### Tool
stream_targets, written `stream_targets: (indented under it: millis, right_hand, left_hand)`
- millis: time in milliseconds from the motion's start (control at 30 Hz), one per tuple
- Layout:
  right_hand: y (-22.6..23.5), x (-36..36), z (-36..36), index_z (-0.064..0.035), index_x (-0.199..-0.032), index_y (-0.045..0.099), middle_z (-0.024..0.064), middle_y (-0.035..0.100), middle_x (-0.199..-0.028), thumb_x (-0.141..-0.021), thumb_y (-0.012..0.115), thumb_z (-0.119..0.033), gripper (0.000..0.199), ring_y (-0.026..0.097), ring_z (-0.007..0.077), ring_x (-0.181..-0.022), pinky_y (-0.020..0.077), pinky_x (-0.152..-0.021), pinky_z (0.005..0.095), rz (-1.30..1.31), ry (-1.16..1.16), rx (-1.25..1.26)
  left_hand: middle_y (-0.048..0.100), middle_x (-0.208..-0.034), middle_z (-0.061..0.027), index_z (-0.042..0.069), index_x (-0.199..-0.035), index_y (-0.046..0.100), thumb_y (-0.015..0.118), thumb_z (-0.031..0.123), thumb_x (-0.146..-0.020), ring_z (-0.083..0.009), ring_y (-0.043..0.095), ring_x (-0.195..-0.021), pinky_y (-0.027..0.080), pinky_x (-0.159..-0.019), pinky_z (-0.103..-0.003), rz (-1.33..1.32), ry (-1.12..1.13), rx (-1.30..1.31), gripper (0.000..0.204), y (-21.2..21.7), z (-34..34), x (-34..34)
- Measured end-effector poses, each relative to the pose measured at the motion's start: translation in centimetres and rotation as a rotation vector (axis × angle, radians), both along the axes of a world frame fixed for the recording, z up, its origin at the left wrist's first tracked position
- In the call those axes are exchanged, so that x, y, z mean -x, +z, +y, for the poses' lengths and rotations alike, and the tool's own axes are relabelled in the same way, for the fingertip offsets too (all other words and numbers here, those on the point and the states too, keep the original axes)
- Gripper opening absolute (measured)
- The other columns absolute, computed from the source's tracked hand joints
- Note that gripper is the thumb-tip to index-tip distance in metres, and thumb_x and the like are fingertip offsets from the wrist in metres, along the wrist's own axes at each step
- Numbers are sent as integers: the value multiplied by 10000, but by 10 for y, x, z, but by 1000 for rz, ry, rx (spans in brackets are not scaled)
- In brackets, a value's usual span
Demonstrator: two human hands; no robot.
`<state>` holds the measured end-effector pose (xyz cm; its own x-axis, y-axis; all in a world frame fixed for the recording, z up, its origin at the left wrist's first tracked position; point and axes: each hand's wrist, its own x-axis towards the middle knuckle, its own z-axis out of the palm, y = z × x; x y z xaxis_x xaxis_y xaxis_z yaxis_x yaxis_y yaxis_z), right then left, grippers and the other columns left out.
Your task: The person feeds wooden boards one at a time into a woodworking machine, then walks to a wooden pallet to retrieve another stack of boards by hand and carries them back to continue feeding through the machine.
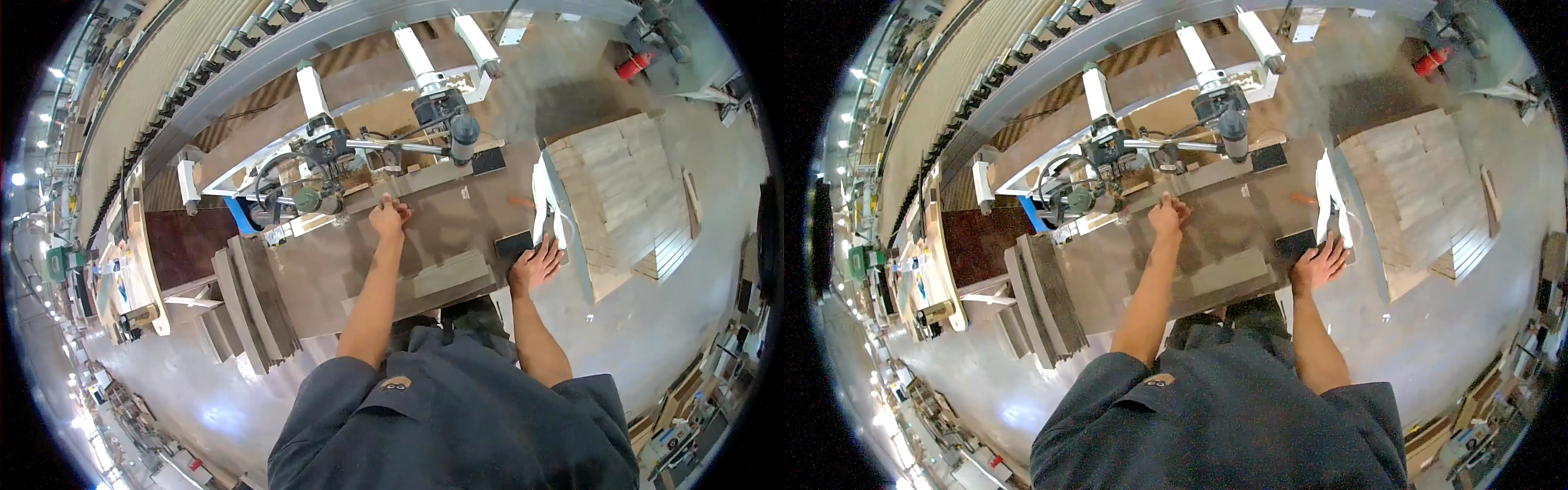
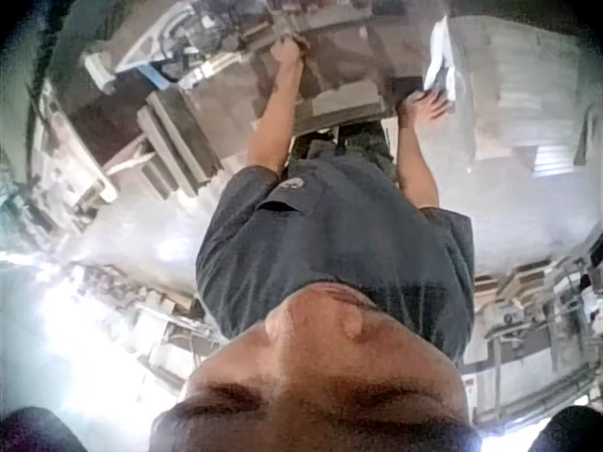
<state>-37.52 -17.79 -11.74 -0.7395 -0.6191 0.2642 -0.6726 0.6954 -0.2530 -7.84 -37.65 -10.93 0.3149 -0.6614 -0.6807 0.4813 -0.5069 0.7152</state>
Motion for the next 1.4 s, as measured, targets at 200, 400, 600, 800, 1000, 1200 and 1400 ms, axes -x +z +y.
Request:
stream_targets:
  millis: [200, 400, 600, 800, 1000, 1200, 1400]
  right_hand:
    - [-9, 1, 5, -246, -1561, 527, 70, 403, -1692, -944, 528, -238, 617, 282, 375, -1586, 169, -1292, 549, 17, -7, 5]
    - [-7, 3, 3, -258, -1560, 525, 54, 417, -1683, -950, 527, -236, 611, 296, 362, -1583, 188, -1288, 541, 37, -6, 13]
    - [-10, 3, 2, -263, -1568, 509, 34, 401, -1692, -959, 522, -235, 609, 284, 345, -1590, 184, -1286, 544, 63, -8, 10]
    - [-4, -1, 1, -266, -1572, 500, 26, 387, -1701, -968, 522, -239, 605, 272, 343, -1596, 172, -1290, 549, 19, -13, -1]
    - [-8, 1, -2, -264, -1575, 494, 24, 380, -1705, -979, 519, -244, 597, 272, 349, -1597, 176, -1292, 545, 37, -18, -11]
    - [-6, 0, 0, -256, -1568, 507, 30, 400, -1694, -985, 517, -254, 583, 288, 352, -1589, 184, -1289, 542, 43, -22, 2]
    - [-7, 0, -2, -247, -1573, 502, 57, 383, -1700, -976, 524, -266, 598, 271, 356, -1593, 167, -1294, 546, 41, -14, 13]
  left_hand:
    - [659, -691, -120, 4, -873, 603, 596, 304, -1103, -225, 605, -506, 584, -502, -401, -26, 19, 45, 378, -10, 4, 2]
    - [664, -687, -119, -4, -875, 611, 611, 308, -1096, -221, 625, -529, 593, -509, -392, -9, 0, 33, 382, -9, 1, 6]
    - [678, -701, -124, -14, -885, 629, 601, 313, -1101, -225, 644, -544, 599, -514, -373, 23, 13, 21, 393, -10, -2, 3]
    - [686, -709, -128, -13, -875, 635, 603, 301, -1101, -228, 653, -553, 595, -511, -368, 35, 17, 39, 388, -8, -2, 5]
    - [686, -706, -126, -12, -857, 635, 603, 289, -1100, -223, 658, -545, 600, -517, -363, 35, 17, 48, 387, -2, -3, 3]
    - [683, -701, -130, -10, -840, 619, 610, 293, -1095, -235, 656, -539, 583, -500, -368, 9, 48, 39, 396, 6, -4, 10]
    - [681, -707, -133, 1, -861, 603, 612, 285, -1092, -256, 663, -552, 616, -544, -402, 16, 34, 87, 367, -3, -7, 4]
